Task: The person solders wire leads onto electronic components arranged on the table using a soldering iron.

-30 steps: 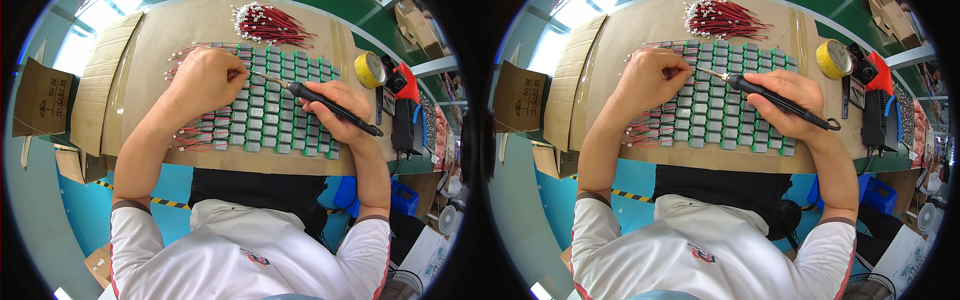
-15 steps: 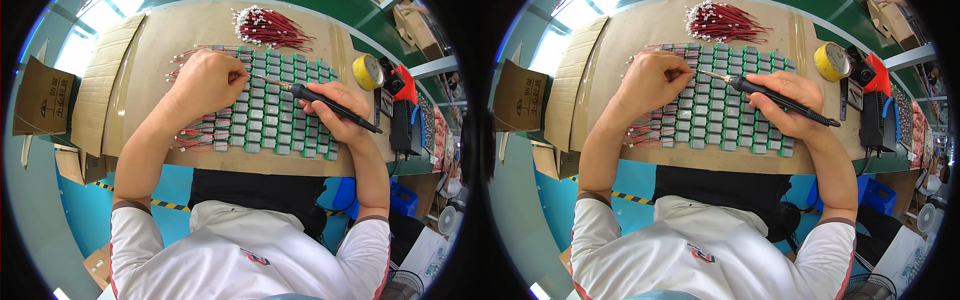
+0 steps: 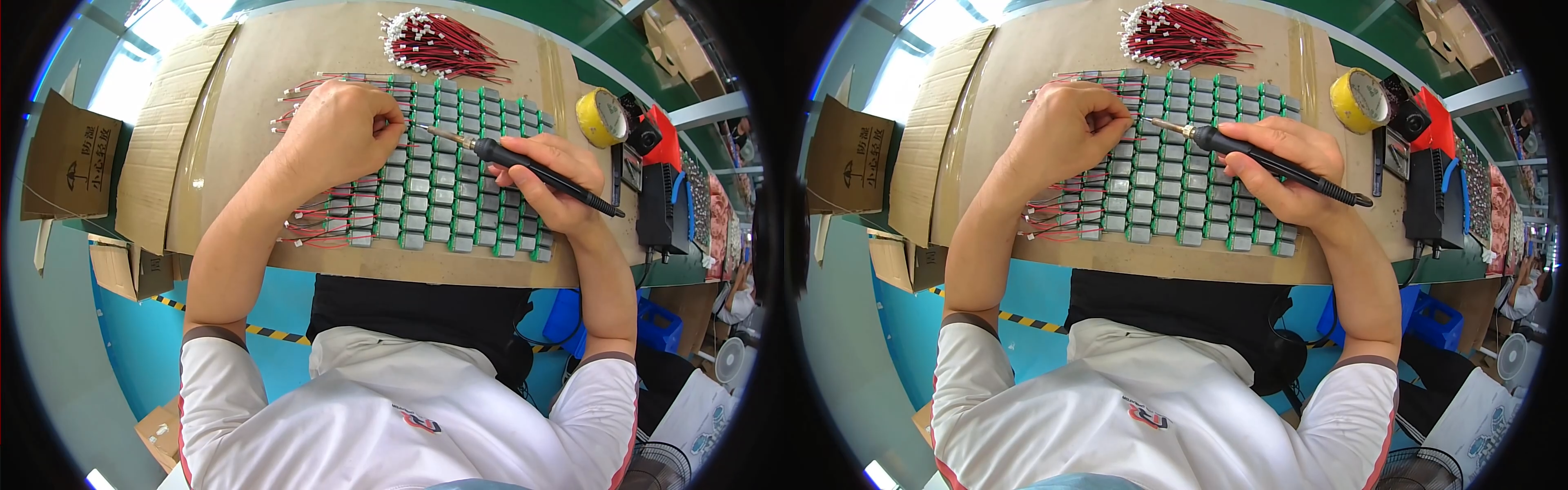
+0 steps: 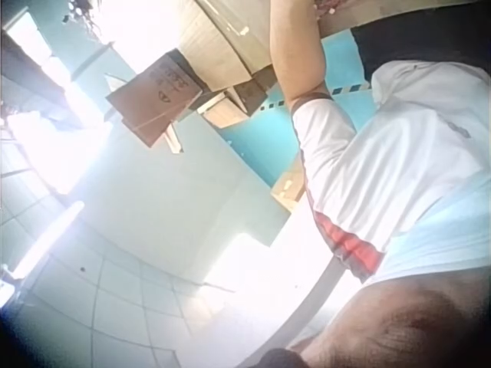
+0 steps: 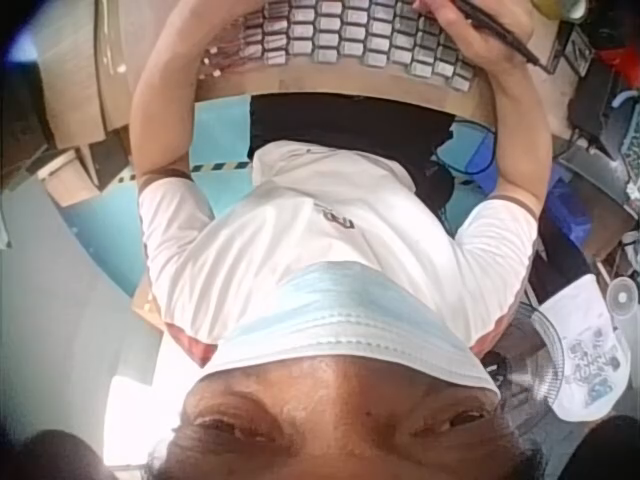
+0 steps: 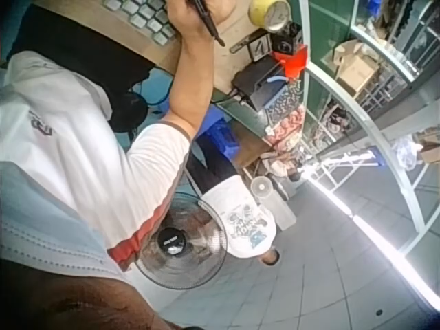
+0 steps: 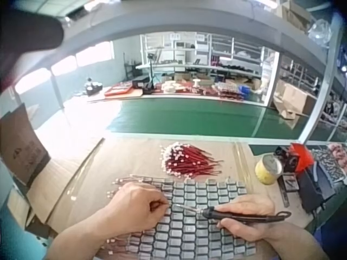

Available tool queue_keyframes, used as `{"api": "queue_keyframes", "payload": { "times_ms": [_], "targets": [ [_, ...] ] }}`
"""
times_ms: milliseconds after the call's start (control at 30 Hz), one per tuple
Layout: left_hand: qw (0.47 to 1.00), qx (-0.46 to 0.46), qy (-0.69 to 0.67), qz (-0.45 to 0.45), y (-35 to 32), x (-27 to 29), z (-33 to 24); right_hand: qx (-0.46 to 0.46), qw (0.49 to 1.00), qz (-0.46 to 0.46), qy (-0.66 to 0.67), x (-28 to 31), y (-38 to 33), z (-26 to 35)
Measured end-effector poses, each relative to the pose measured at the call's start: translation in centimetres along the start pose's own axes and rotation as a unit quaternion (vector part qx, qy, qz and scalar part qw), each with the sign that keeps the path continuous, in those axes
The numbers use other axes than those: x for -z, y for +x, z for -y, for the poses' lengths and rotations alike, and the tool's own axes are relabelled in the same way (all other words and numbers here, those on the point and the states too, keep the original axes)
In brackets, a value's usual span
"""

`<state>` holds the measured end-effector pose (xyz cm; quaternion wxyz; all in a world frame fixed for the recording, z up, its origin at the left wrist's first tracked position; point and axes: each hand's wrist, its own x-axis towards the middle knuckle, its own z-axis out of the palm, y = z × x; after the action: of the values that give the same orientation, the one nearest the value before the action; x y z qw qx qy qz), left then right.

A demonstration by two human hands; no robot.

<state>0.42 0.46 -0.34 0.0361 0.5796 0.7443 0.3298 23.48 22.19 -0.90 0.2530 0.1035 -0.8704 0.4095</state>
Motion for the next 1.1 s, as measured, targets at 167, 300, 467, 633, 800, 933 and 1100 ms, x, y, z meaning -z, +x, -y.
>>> {"api": "queue_keyframes", "payload": {
  "times_ms": [167, 300, 467, 633, 800, 933, 1100],
  "targets": [
    [1.0, -0.002, 0.007, 0.007, 0.0, 0.2, -0.1, 0.0, 1.0, 0.004, -0.003, 0.1, 0.1, 0.0],
    [1.0, -0.014, 0.0, 0.006, -0.1, 0.2, 0.1, -0.003, 1.0, 0.0, -0.002, 0.0, -0.1, 0.1],
    [0.997, 0.017, -0.013, 0.08, -0.1, 1.5, -0.8, 0.0, 1.0, -0.006, -0.001, 0.0, -0.1, 0.0],
    [0.995, -0.027, -0.008, 0.094, -0.4, 1.7, -0.4, 0.006, 1.0, -0.005, -0.009, 0.0, 0.0, 0.0],
    [0.993, -0.05, 0.017, 0.102, -0.4, 1.3, 0.0, 0.005, 1.0, -0.006, -0.011, 0.0, -0.1, 0.0],
    [0.995, -0.05, 0.015, 0.087, -0.5, 1.2, -0.2, 0.005, 1.0, -0.002, -0.007, 0.0, -0.2, -0.1],
    [0.996, -0.053, 0.012, 0.076, -0.6, 1.3, -0.1, 0.006, 1.0, 0.016, -0.004, 0.3, -0.3, -0.3]
  ]
}}
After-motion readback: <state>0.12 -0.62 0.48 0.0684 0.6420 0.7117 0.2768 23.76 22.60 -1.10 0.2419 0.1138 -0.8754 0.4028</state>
